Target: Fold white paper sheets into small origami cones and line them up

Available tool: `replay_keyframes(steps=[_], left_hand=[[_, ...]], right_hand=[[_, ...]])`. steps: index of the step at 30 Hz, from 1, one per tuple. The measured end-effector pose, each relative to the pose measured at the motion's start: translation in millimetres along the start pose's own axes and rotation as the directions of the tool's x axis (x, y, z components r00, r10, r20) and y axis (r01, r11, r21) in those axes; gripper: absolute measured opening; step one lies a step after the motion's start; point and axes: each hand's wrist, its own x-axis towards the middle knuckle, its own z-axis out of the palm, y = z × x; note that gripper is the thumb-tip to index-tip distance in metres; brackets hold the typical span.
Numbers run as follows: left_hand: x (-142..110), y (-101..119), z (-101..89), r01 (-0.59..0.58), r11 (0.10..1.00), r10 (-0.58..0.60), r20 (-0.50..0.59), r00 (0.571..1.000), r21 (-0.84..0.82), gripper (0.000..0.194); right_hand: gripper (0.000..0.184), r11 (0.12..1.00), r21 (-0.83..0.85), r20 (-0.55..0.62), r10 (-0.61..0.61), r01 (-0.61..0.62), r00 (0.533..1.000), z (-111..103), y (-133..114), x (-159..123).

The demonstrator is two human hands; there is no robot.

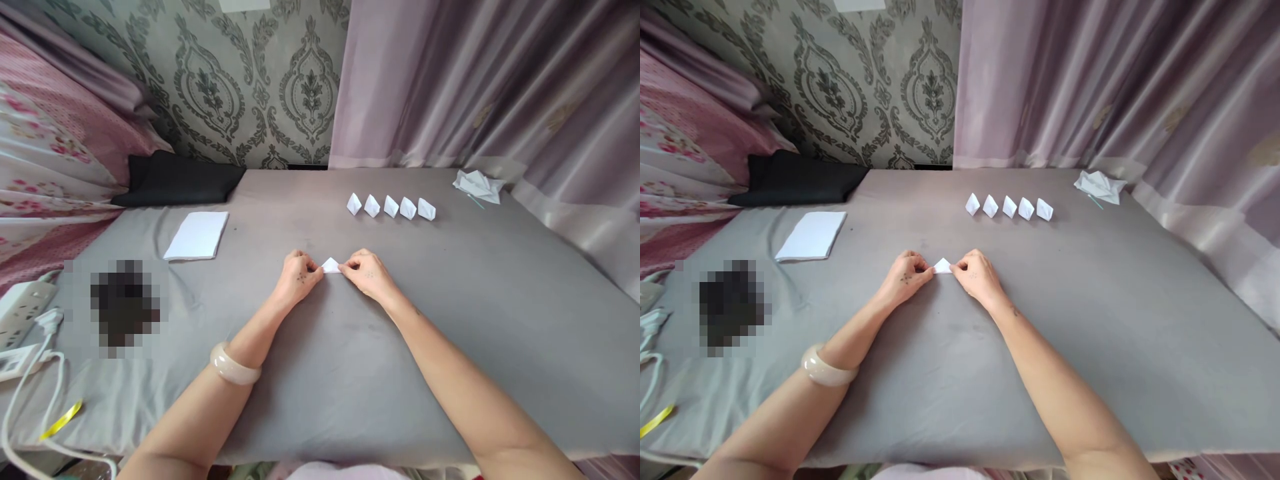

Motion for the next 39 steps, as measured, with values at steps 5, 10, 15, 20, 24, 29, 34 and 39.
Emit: replay_keyframes(steps=[5, 10, 15, 20, 24, 29, 34, 39], left_hand=[[0.2, -1.2, 2.3, -0.013, 1.0, 0.013, -0.001, 1.0, 0.013, 0.013], [0.7, -0.7, 2.3, -0.021, 1.0, 0.021, 0.003, 1.0, 0.019, 0.013], [1.8, -4.5, 4.1, -0.058, 0.996, 0.058, -0.001, 0.998, 0.066, 0.009], [-0.9, -9.5, 6.9, -0.287, 0.951, 0.289, 0.002, 0.957, 0.119, 0.027], [-2.4, -10.7, 8.5, -0.463, 0.874, 0.45, 0.112, 0.886, 0.147, 0.04], [-1.1, -13.4, 9.5, -0.502, 0.845, 0.476, 0.168, 0.863, 0.186, 0.042], [-0.3, -15.8, 11.0, -0.51, 0.837, 0.49, 0.144, 0.86, 0.2, 0.042], [-0.3, -14.4, 9.5, -0.327, 0.92, 0.327, 0.036, 0.944, 0.216, 0.032]], right_hand=[[0.021, 1.0, 0.005, 0.018, 0.008, -0.008, 1.0, -0.3, 1.4, 2.0], [0.022, 1.0, -0.004, 0.038, 0.021, -0.021, 0.999, -0.9, 2.4, 3.4], [0.021, 0.999, -0.017, 0.038, 0.034, -0.033, 0.999, -1.6, 2.1, 4.5], [0.02, 0.999, -0.029, 0.02, 0.041, -0.041, 0.999, -2.5, -0.1, 4.0], [0.019, 0.999, 0.038, 0.017, 0.005, -0.006, 1.0, -3.7, 7.2, 3.5], [0.021, 0.947, 0.298, -0.137, -0.08, 0.118, 0.987, -3.1, 16.1, -4.7], [0.029, 0.91, 0.082, -0.157, -0.39, 0.405, 0.907, 6.3, -0.7, -22.9], [0.033, 0.891, -0.248, 0.006, -0.391, 0.38, 0.92, 11.1, -14.1, -37.2]])
